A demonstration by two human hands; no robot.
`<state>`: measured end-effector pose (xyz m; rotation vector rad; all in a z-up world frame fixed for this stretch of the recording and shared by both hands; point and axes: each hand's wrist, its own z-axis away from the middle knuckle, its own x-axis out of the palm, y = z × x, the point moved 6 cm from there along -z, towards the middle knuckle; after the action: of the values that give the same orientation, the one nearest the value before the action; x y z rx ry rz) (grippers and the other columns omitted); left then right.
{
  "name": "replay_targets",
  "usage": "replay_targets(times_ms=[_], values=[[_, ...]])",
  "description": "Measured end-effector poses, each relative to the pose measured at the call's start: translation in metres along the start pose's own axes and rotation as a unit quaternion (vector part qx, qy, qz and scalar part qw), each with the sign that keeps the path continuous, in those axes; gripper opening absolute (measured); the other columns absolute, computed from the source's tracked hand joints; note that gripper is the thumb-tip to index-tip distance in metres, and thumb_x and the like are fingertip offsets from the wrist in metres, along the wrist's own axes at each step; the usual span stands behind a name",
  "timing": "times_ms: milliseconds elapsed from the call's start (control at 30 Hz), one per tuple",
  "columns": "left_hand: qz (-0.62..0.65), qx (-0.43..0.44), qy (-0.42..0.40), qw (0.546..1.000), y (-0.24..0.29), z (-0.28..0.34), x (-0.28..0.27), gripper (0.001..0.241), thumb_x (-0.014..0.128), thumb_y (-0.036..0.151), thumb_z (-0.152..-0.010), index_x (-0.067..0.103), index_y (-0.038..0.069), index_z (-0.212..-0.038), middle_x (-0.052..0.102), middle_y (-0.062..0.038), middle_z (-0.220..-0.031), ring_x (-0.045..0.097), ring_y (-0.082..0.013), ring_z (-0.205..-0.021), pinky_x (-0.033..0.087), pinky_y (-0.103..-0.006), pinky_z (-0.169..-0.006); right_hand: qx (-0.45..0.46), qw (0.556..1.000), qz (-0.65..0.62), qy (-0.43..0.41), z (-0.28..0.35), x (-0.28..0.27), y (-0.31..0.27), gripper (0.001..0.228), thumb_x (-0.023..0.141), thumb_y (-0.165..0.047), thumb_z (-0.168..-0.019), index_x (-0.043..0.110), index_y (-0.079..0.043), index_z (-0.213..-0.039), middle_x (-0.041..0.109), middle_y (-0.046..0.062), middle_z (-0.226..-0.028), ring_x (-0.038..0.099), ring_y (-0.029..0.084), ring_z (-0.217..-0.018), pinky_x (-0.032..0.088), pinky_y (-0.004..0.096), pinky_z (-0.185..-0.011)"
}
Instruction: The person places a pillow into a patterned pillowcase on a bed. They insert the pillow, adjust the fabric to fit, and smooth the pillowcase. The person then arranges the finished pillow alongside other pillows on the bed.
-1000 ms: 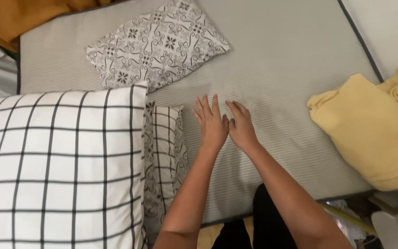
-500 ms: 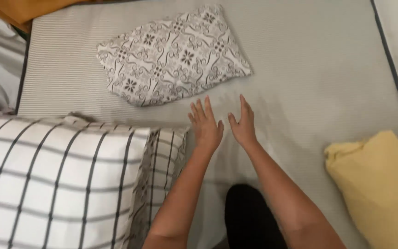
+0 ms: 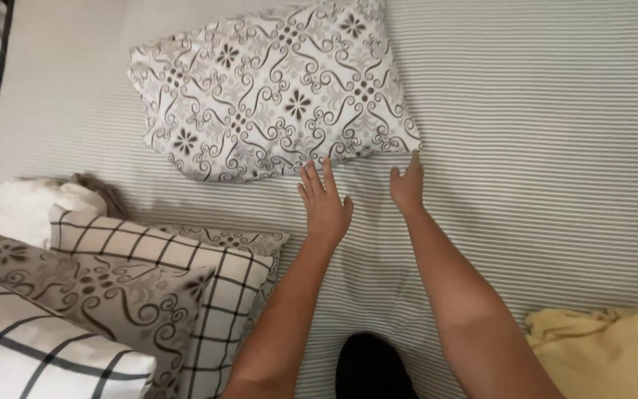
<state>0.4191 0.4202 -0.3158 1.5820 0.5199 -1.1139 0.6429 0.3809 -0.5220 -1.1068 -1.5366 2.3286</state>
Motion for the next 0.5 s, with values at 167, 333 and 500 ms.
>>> replay_targets(times_ms=[167, 333, 500], values=[[-0.003, -0.031, -0.024, 0.999, -0.015, -0.013, 0.009, 0.102, 0.079, 0.016, -0.08, 0.016, 0.003, -0.159, 0.013, -0.035, -0.162, 0.008, -0.0569, -0.15, 0.015, -0.0685, -0.118, -0.038, 0.996, -0.049, 0.069, -0.055, 0.009, 0.01, 0.071, 0.067, -0.013, -0.098, 0.028, 0.005, -0.155, 0.054, 0.028, -0.138, 0.054, 0.037, -0.125, 0.044, 0.042, -0.106], [0.003, -0.051, -0.028, 0.998, -0.028, -0.014, 0.019, 0.099, 0.077, 0.014, -0.083, 0.017, 0.002, -0.16, 0.014, -0.034, -0.163, 0.009, -0.0564, -0.151, 0.017, -0.067, -0.118, 0.165, 0.938, -0.297, 0.075, -0.083, 0.01, 0.034, 0.046, 0.066, -0.008, -0.1, 0.057, 0.005, -0.143, 0.063, 0.017, -0.118, 0.065, 0.021, -0.091, 0.063, 0.035, -0.071], [0.115, -0.163, -0.04, 0.979, -0.06, 0.002, 0.051, 0.089, 0.078, 0.02, -0.086, 0.026, 0.001, -0.155, 0.019, -0.033, -0.16, 0.018, -0.0528, -0.149, 0.023, -0.0573, -0.12, 0.217, 0.884, -0.41, 0.054, -0.038, -0.011, 0.042, 0.035, 0.053, -0.006, -0.097, 0.057, -0.003, -0.132, 0.069, 0.011, -0.116, 0.069, 0.017, -0.086, 0.056, 0.032, -0.063]])
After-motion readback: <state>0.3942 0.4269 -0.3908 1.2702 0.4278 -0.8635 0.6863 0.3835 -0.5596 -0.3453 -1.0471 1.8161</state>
